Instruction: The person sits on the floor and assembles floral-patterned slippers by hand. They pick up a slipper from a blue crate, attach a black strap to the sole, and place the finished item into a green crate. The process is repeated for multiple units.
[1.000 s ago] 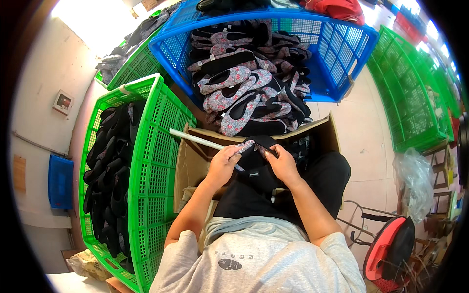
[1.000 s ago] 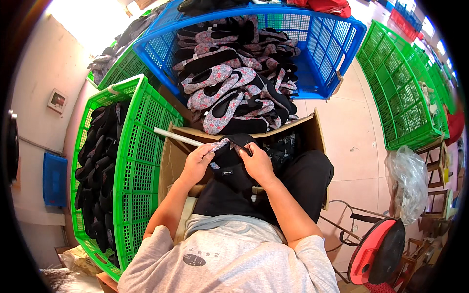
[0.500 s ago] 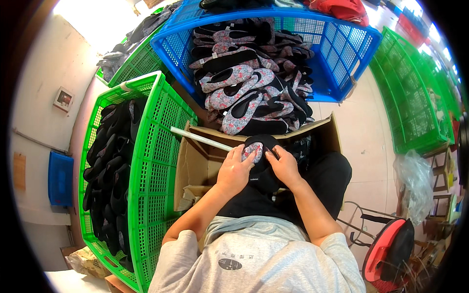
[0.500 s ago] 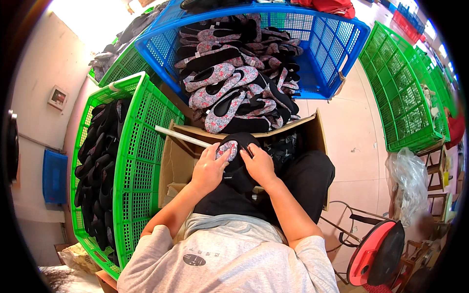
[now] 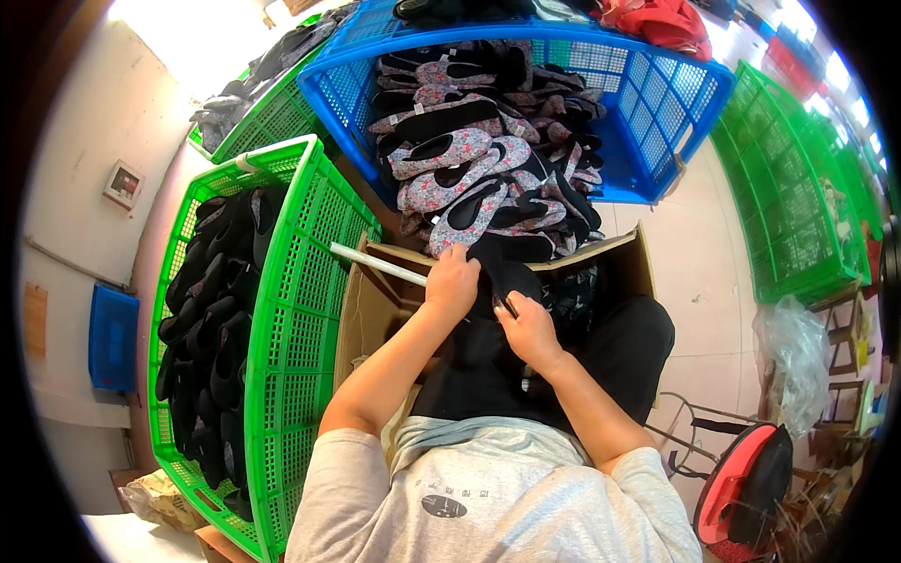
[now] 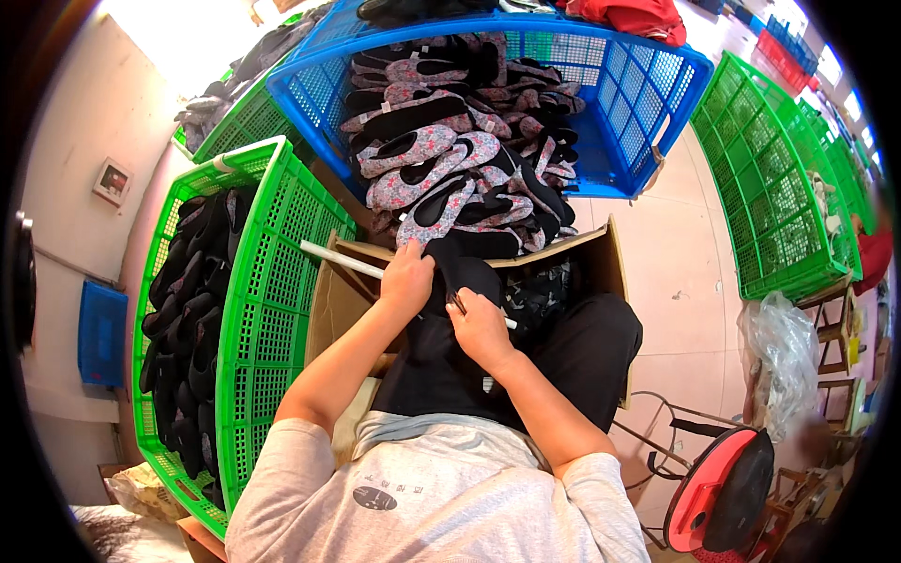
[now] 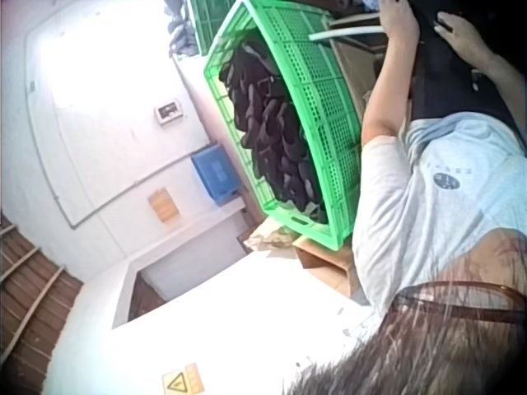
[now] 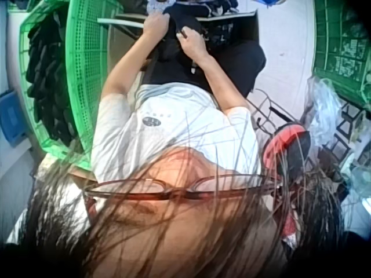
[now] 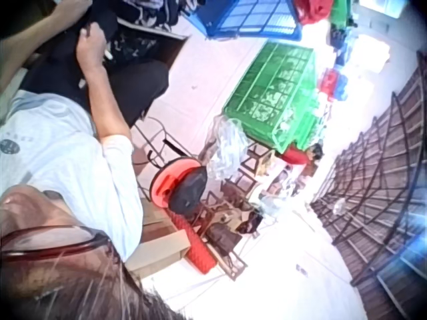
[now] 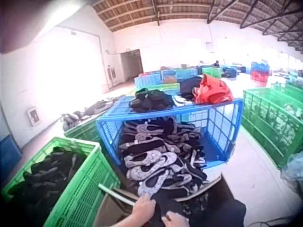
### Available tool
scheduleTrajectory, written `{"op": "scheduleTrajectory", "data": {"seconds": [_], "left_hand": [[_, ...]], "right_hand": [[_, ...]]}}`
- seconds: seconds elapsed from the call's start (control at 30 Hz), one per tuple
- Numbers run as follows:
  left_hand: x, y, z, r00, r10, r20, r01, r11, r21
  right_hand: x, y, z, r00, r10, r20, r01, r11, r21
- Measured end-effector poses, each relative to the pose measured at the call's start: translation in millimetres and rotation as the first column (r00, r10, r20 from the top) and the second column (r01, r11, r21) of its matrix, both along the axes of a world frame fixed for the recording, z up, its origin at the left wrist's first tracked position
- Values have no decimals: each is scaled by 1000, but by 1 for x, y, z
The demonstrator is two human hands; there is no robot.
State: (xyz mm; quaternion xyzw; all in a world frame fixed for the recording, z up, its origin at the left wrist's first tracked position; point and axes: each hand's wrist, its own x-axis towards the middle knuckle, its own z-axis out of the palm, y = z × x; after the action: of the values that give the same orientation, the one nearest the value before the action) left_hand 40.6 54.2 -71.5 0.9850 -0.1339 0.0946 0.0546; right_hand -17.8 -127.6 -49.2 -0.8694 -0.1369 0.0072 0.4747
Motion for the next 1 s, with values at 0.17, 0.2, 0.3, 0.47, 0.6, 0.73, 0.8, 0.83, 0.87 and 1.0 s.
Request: {"op": "scheduleTrajectory", "data": {"seconds": [0.17,0.2,0.3,0.47,0.6,0.73,0.8,0.83,0.87,1.0], "left_hand": [[22,-3,-17,1000,26,1,-26,973,231],[24,-4,-20,999,33,34,-41,964,262],[27,4,-26,998,-57,-10,57,948,312],[17,12,-12,956,-112,-272,175,959,221],[-19,18,21,972,-203,-119,218,968,128],[-50,30,50,979,-180,100,206,847,-490],[-62,39,42,988,154,20,-81,622,-779],[-66,38,39,978,204,-47,-126,394,-910],[-67,35,36,965,232,-124,-159,138,-978],[-80,19,56,898,-389,-207,-420,-613,-670]], "right_hand": [[1,4,-1,1000,-7,-29,9,999,49],[-1,6,3,999,3,-42,-2,999,34],[-2,6,3,997,-7,-71,10,999,49],[-12,-4,0,998,24,-55,-21,998,63],[-23,-11,-3,985,30,-172,6,978,206],[-28,-18,-11,946,-6,-323,136,914,382],[-32,-26,-19,921,35,-389,175,852,493],[-35,-28,-19,905,91,-416,192,784,590],[-38,-30,-19,887,150,-436,213,705,677],[-44,-37,-23,847,293,-444,168,644,746]]}}
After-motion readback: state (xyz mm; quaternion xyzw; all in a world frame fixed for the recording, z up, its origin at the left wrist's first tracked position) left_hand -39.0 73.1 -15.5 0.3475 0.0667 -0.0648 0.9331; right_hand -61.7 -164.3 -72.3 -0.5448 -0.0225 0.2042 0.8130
